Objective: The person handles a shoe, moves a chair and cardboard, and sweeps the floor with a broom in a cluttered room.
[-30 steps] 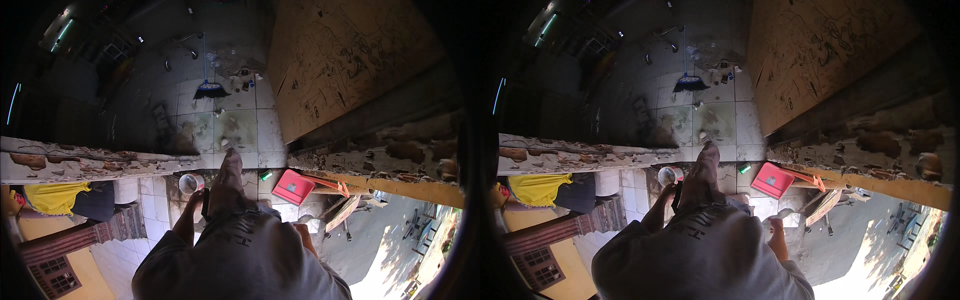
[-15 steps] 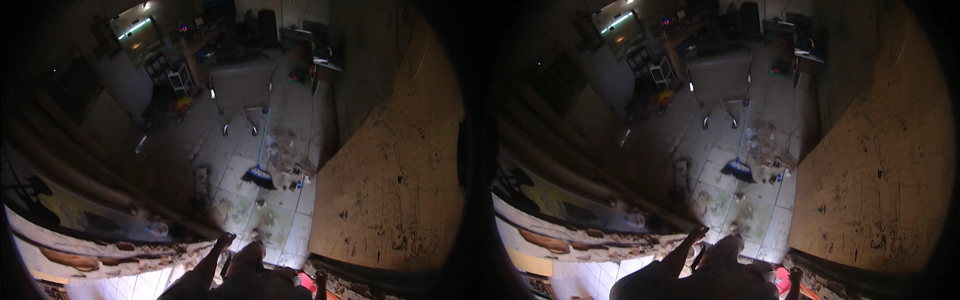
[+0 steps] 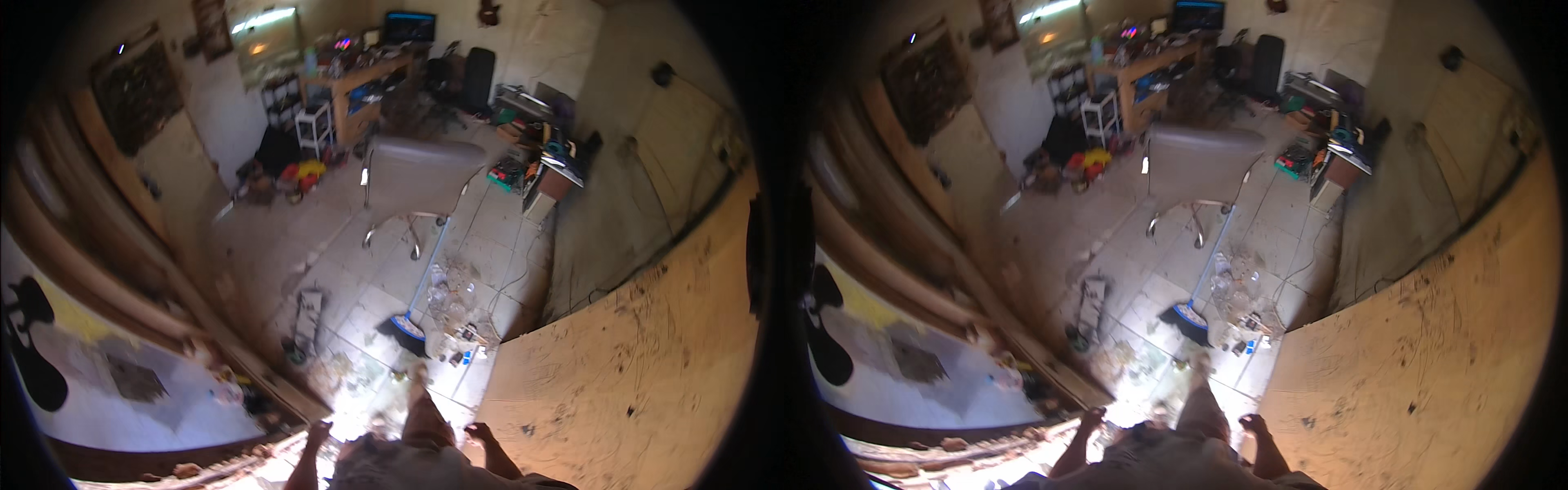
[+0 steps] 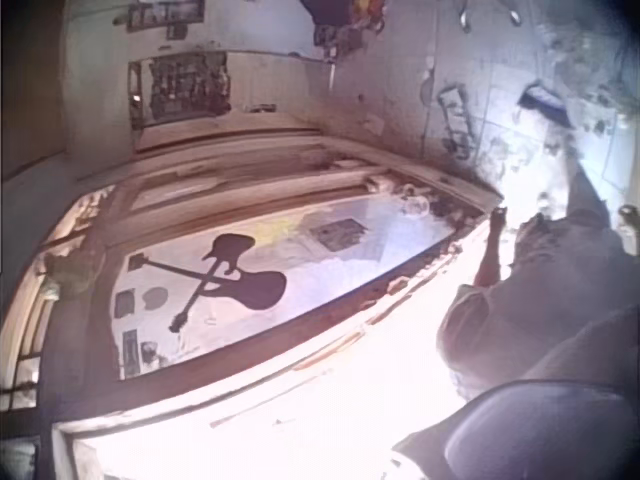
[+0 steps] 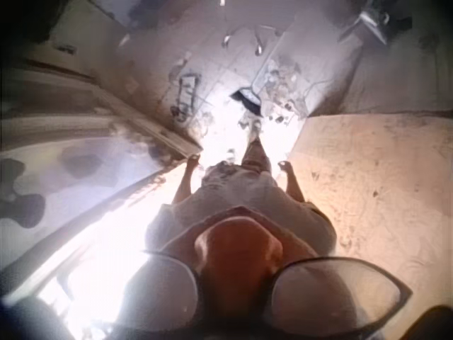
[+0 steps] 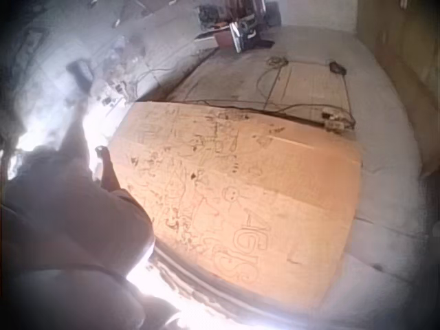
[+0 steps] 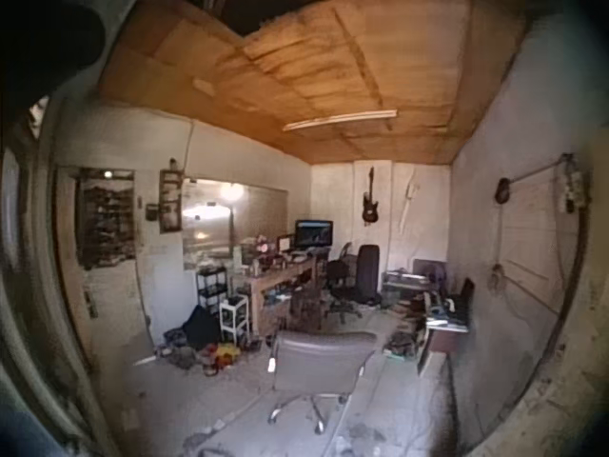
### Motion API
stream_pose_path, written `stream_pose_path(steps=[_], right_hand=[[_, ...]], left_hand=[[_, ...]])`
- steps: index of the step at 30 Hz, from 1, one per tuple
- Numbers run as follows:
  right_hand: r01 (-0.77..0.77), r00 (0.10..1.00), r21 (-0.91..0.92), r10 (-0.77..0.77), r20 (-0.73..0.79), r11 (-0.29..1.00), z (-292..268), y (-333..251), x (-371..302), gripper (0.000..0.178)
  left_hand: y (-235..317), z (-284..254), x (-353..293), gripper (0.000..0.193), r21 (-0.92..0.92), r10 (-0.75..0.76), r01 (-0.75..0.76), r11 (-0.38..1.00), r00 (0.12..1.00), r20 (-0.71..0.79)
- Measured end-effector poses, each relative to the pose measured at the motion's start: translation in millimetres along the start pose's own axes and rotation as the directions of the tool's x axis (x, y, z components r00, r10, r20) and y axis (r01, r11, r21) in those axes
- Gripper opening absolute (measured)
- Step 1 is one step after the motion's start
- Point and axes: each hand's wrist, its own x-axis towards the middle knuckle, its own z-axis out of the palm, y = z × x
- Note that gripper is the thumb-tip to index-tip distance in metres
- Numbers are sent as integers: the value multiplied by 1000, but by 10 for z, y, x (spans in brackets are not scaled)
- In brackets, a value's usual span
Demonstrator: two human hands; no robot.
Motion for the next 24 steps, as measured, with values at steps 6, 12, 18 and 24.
stream_pose_path(steps=[6, 12, 18, 24], right_hand=[[-212, 961, 164, 175, 214, 964, -733, -646, 1142, 20], [422, 893, -484, -258, 370, 766, -1311, -903, 3026, 24], [540, 836, -599, -295, 463, 592, -848, -1950, 4782, 30], [429, 885, -824, -356, 300, 371, 119, -2519, 7074, 66]], left_hand=[[774, 7, -18, 50, -149, -487, 481, 864, 873, -7], [1258, 920, 124, 46, -470, -398, 329, 819, 916, -51], [2111, 1311, 525, 49, -296, -593, 592, 749, 799, 99], [2013, 1930, 1709, 45, -377, -635, 652, 658, 749, 188]])
